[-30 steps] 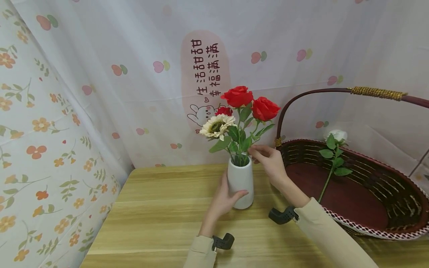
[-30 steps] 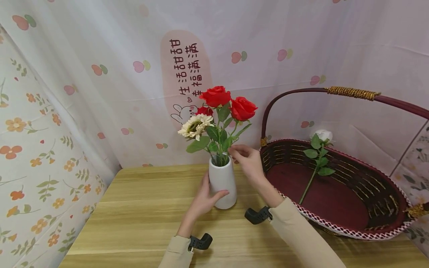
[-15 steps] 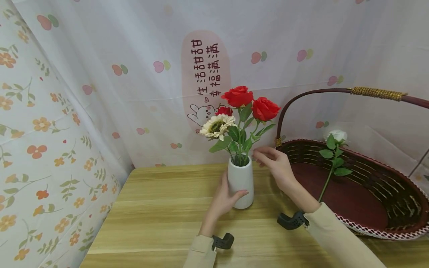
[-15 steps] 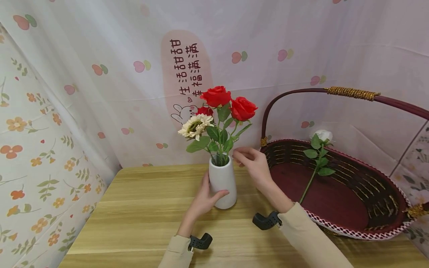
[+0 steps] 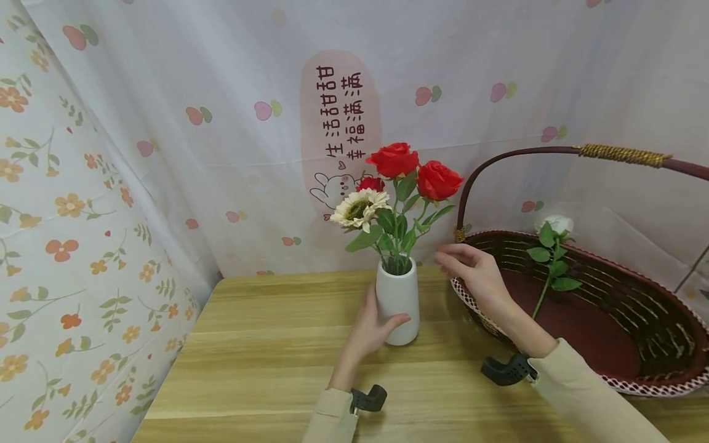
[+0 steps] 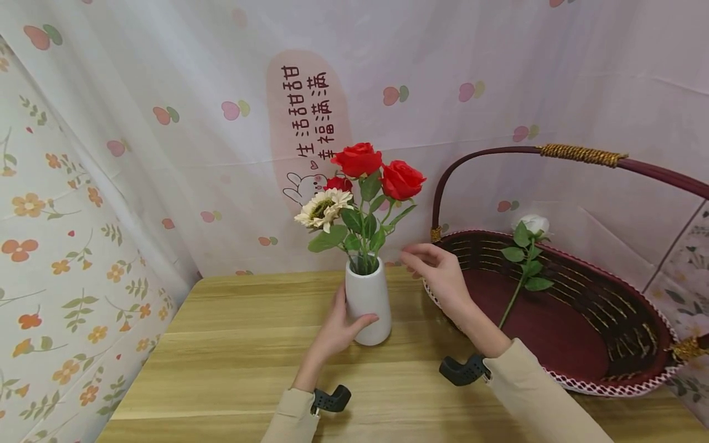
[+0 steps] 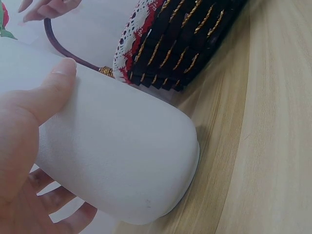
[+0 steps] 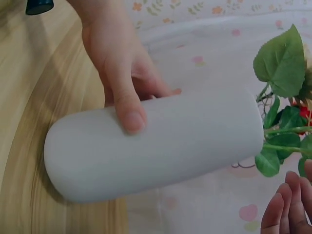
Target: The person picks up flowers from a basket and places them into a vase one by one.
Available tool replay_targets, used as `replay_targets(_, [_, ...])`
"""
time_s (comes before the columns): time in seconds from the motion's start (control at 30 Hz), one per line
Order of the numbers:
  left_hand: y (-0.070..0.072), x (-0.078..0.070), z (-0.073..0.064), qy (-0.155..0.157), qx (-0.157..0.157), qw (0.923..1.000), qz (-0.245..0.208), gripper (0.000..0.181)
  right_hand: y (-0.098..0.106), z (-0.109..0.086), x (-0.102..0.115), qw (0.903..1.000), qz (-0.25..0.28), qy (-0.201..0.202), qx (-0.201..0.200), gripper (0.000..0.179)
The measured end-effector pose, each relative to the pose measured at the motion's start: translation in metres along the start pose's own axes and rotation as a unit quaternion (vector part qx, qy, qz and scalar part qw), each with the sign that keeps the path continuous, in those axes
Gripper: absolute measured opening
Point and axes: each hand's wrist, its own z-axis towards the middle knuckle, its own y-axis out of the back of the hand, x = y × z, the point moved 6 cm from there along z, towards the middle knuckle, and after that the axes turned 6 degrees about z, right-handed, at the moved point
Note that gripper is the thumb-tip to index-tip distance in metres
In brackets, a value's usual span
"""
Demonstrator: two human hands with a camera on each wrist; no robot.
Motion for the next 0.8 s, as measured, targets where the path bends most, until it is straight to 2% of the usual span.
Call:
replay_targets(0.23, [-0.001,0.001,-0.001,0.006,0.004,1.0,-0.003,0.095,0.019,-0.001,0.001,0.9999,-0.007,-0.005,-0.012,0.041])
replay_targets(0.67, [-0.002,0.003,-0.001,0.014,0.009,0.9998,-0.01,0.096,0.062,-0.001,0.01,0.999,0.029,0.015,-0.031,0.036])
replay_targets(0.8, [-0.002,0.002,-0.001,0.013,0.01,0.9998,-0.008,0.096,0.077,0.001,0.01,0.9987,0.017,0.015,-0.045,0.035])
